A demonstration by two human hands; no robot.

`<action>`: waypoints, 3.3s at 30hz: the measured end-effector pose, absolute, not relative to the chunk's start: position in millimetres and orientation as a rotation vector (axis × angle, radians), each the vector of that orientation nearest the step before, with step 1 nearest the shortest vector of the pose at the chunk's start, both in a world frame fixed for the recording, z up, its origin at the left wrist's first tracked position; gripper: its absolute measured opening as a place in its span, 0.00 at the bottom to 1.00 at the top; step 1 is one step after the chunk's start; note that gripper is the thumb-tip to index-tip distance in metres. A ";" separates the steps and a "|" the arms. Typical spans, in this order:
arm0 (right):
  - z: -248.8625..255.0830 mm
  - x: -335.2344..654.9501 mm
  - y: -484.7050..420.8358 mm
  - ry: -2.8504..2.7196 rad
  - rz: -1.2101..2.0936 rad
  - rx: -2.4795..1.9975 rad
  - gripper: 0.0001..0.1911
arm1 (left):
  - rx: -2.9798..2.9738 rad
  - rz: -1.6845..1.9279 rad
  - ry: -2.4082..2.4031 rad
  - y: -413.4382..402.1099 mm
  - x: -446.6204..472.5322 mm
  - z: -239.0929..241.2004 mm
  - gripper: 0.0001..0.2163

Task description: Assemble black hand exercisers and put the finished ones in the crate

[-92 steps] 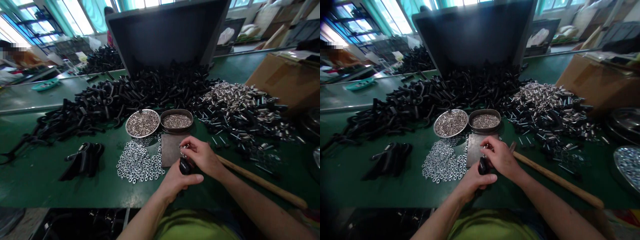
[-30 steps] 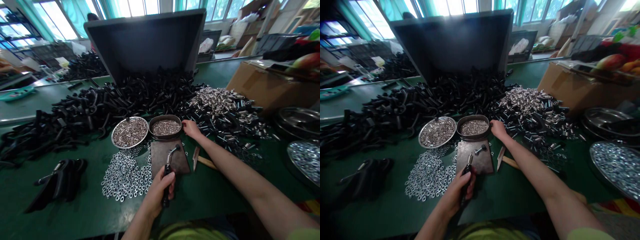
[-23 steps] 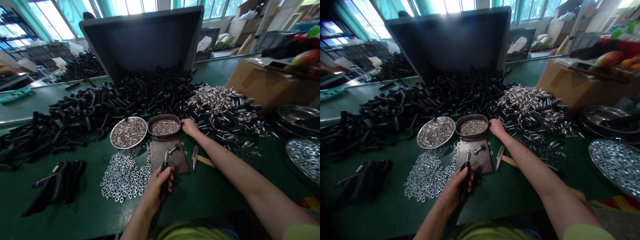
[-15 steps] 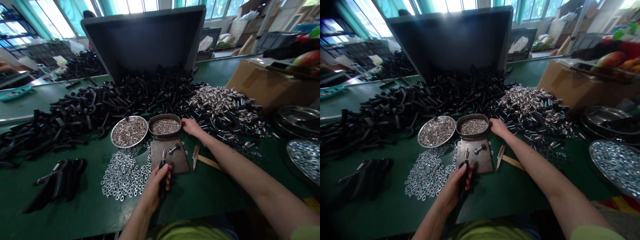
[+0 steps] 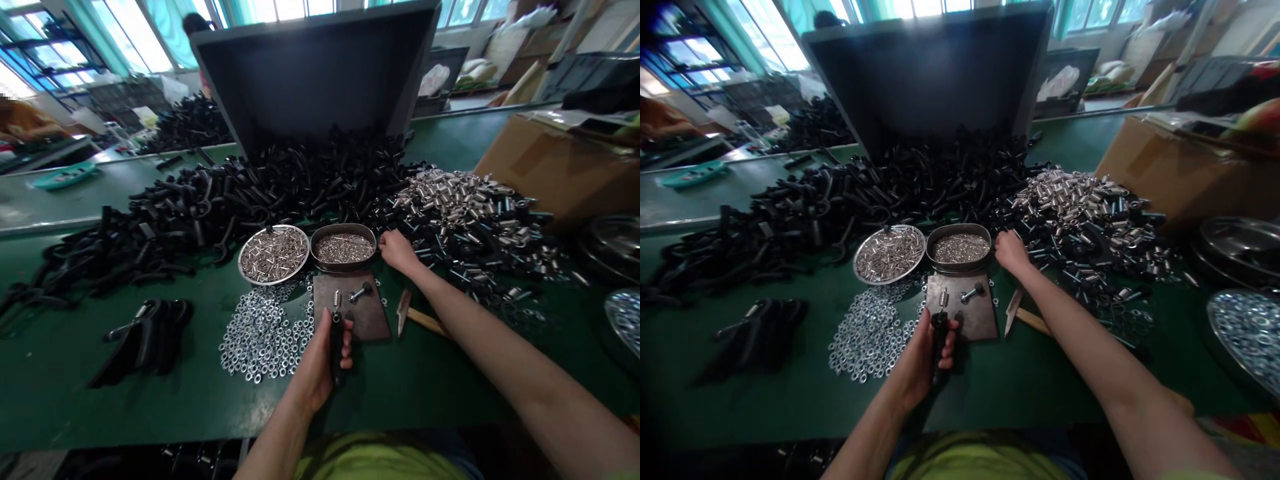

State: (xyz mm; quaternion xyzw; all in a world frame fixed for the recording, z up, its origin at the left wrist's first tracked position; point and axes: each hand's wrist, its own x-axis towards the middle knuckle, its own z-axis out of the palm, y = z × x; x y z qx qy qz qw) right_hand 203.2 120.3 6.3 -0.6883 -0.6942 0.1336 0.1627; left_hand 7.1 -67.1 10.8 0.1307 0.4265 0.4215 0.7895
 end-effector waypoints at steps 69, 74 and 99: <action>68.5 175.7 -50.6 -2.195 0.333 -0.845 0.11 | -0.087 1.074 0.665 -58.8 12.2 16.1 0.12; 67.1 179.4 -49.0 -2.139 0.559 -0.916 0.09 | -0.058 1.101 0.686 -57.3 13.5 15.3 0.10; 63.6 202.5 -30.3 -1.924 0.605 -1.131 0.07 | 0.439 1.003 0.844 -63.8 21.7 17.7 0.31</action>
